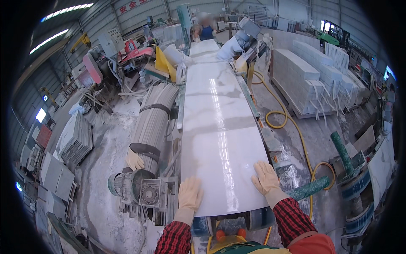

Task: The person repeatedly picks up large white rectangular slabs from a conveyor belt and places them back onto the belt. The person wears gloves and handles each slab individually, moving it slightly forward along the conveyor line.

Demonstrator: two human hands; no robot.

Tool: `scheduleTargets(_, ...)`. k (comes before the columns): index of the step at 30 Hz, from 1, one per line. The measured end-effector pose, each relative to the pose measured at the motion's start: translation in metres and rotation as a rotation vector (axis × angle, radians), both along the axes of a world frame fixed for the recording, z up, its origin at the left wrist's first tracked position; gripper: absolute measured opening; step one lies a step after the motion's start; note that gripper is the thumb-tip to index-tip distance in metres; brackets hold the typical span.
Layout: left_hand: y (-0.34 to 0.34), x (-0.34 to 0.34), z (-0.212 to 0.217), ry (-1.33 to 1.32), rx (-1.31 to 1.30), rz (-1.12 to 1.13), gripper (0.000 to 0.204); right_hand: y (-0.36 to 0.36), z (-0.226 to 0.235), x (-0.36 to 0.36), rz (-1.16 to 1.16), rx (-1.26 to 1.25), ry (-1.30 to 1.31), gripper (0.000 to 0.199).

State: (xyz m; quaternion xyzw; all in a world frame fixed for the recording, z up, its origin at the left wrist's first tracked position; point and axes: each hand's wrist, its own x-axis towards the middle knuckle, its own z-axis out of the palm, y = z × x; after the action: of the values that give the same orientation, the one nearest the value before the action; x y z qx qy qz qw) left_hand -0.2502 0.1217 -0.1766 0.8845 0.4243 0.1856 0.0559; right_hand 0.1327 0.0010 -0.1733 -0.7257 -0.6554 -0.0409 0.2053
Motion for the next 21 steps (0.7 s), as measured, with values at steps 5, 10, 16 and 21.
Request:
scheduleTargets(5,-0.002,-0.001,0.0,0.014,-0.005,0.002,0.057,-0.003,0.004,-0.001,0.011,-0.058,0.033,0.067)
scheduleTargets(10,-0.006,-0.002,-0.002,-0.007,0.012,0.011,0.056,-0.007,-0.002,-0.001,-0.005,-0.018,0.013,0.066)
scheduleTargets(16,-0.01,-0.002,0.001,0.001,0.058,0.0,0.053,-0.012,0.003,-0.005,0.009,0.001,0.017,0.064)
scheduleTargets(21,-0.011,-0.003,0.001,0.009,0.05,0.008,0.052,-0.013,0.006,-0.005,0.015,-0.013,0.039,0.065)
